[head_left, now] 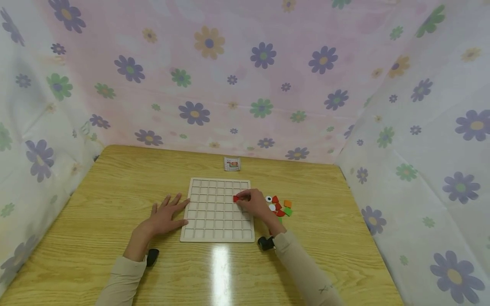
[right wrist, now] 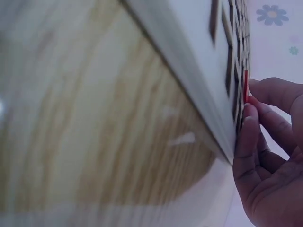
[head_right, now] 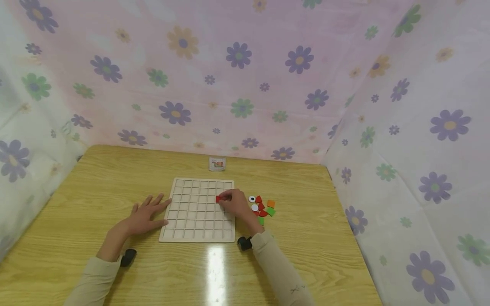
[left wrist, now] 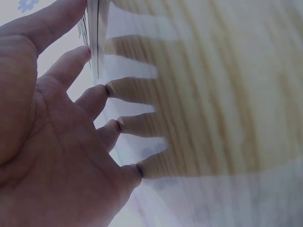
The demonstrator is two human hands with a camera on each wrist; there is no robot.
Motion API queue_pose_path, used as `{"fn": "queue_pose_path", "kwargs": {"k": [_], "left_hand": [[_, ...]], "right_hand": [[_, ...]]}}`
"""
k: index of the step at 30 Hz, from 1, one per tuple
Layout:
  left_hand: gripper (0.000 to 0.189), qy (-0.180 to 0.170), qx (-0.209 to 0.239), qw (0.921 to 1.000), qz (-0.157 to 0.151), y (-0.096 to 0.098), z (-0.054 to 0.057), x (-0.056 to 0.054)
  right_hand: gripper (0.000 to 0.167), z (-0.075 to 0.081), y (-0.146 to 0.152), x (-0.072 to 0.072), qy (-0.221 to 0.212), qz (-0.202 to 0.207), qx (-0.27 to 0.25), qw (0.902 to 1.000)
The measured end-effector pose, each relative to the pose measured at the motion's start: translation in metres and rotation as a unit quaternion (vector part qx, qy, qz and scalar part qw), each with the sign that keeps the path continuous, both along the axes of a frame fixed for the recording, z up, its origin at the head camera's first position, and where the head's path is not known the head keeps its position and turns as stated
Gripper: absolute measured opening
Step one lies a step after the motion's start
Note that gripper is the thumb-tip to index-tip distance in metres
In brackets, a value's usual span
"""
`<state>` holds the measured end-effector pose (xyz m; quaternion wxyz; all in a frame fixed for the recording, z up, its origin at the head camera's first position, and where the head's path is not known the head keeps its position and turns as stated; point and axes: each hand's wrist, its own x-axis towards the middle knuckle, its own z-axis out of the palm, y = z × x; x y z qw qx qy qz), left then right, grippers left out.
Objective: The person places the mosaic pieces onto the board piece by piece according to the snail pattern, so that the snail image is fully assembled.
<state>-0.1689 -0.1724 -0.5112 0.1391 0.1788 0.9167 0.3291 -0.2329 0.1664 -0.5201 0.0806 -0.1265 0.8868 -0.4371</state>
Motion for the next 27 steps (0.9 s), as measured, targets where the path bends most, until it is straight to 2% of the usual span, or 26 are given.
{"fn": "queue_pose_path", "kwargs": {"k": [5, 11, 18, 27], "left_hand": [[0.072, -0.002, -0.001, 1.0000, 0.001, 0.000, 0.000, 0.000], [0.073, -0.007, 0.000, 1.0000, 0.000, 0.002, 0.004, 0.001], [0.072, -0.001, 0.001, 1.0000, 0.002, 0.000, 0.002, 0.001], [0.072, 0.003, -0.001, 1.0000, 0.003, 0.001, 0.000, 0.000]], "right_hand": [[0.020, 0.006, -0.001, 0.006, 0.003, -0.011, 0.001, 0.9999], [0.018, 0.013, 0.004, 0.019, 0.026, -0.032, -0.016, 0.9990], [0.016, 0.007, 0.019, 0.031, 0.039, -0.043, -0.037, 0.9977], [0.015, 0.004, 0.041, 0.053, 0.029, -0.044, -0.046, 0.9976]]}}
